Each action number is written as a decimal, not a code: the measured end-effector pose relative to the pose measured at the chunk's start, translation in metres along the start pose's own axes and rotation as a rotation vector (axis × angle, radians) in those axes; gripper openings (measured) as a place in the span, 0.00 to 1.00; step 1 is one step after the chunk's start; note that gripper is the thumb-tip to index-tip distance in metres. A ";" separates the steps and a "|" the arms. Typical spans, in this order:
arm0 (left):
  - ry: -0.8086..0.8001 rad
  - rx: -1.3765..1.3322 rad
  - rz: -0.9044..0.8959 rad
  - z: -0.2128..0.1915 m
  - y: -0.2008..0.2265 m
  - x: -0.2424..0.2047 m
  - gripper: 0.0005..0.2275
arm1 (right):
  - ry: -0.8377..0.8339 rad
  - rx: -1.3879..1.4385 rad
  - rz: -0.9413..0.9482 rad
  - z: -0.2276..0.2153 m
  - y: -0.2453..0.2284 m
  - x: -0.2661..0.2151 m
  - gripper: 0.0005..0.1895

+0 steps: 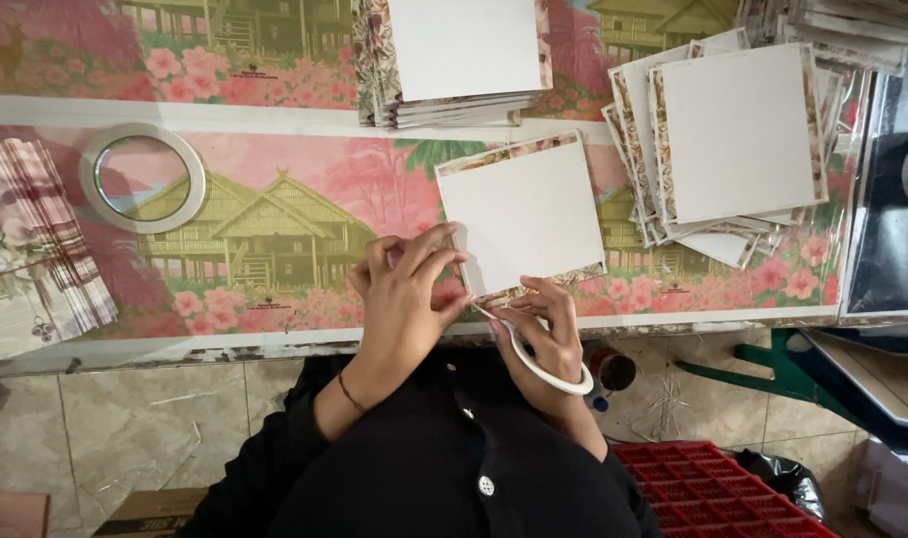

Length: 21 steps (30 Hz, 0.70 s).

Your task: The person applies clear adhesive tape to the edges of small white paper sheets. They pick up a sheet, apply tape to the edges, and place it on a stack on the table.

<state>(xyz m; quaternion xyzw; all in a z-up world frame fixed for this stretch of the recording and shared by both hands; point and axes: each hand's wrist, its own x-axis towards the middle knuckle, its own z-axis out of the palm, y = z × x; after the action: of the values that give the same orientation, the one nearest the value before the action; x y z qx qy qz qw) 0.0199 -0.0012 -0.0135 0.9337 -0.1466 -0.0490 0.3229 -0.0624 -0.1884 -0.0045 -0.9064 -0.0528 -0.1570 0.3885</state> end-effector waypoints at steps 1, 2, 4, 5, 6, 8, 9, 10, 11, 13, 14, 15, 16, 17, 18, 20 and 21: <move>-0.001 0.009 0.004 -0.001 0.001 -0.001 0.20 | 0.014 -0.004 0.006 0.002 0.002 -0.001 0.07; -0.003 0.018 0.008 -0.001 0.002 -0.002 0.20 | 0.028 -0.008 0.013 0.003 0.003 -0.001 0.06; -0.009 0.027 0.005 0.006 -0.003 -0.003 0.21 | 0.032 -0.019 0.016 0.004 0.005 -0.001 0.06; -0.014 0.034 0.000 0.010 -0.005 -0.004 0.21 | 0.034 -0.032 0.018 0.005 0.006 0.000 0.06; -0.015 0.036 0.000 0.006 -0.001 -0.004 0.21 | 0.035 -0.030 0.019 0.003 0.004 0.001 0.06; -0.018 0.013 -0.011 -0.003 0.007 -0.003 0.22 | 0.035 -0.059 0.043 0.000 0.000 0.006 0.06; -0.018 0.015 -0.012 0.000 0.006 -0.004 0.22 | 0.035 -0.057 0.043 -0.001 0.001 0.008 0.06; -0.026 0.010 -0.025 0.004 0.004 -0.005 0.23 | 0.025 -0.071 0.051 -0.001 0.002 0.010 0.06; -0.036 0.004 -0.039 0.007 0.003 -0.006 0.24 | 0.015 -0.086 0.061 -0.002 0.003 0.012 0.06; -0.042 0.002 -0.038 0.004 0.006 -0.006 0.24 | 0.003 -0.088 0.067 -0.003 0.002 0.018 0.06; -0.047 -0.003 -0.037 0.003 0.008 -0.006 0.24 | -0.008 -0.093 0.071 -0.003 0.002 0.021 0.06; -0.047 -0.001 -0.036 0.003 0.008 -0.006 0.24 | -0.007 -0.092 0.072 -0.002 0.006 0.021 0.06; -0.061 -0.004 -0.059 0.004 0.008 -0.006 0.25 | -0.017 -0.098 0.075 -0.001 0.009 0.021 0.07; -0.075 -0.008 -0.081 0.005 0.008 -0.005 0.26 | -0.027 -0.105 0.078 0.000 0.012 0.021 0.07; -0.075 -0.006 -0.080 0.006 0.008 -0.006 0.26 | -0.025 -0.104 0.079 0.000 0.013 0.022 0.07; -0.091 -0.026 -0.109 0.009 0.008 -0.008 0.26 | -0.046 -0.102 0.109 -0.001 0.013 0.024 0.08; -0.093 -0.025 -0.108 0.004 0.011 -0.007 0.26 | -0.045 -0.102 0.110 0.000 0.013 0.024 0.08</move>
<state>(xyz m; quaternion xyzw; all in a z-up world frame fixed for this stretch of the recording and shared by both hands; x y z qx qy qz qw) 0.0101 -0.0097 -0.0094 0.9328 -0.1101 -0.1114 0.3245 -0.0368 -0.1981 -0.0060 -0.9300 -0.0034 -0.1175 0.3484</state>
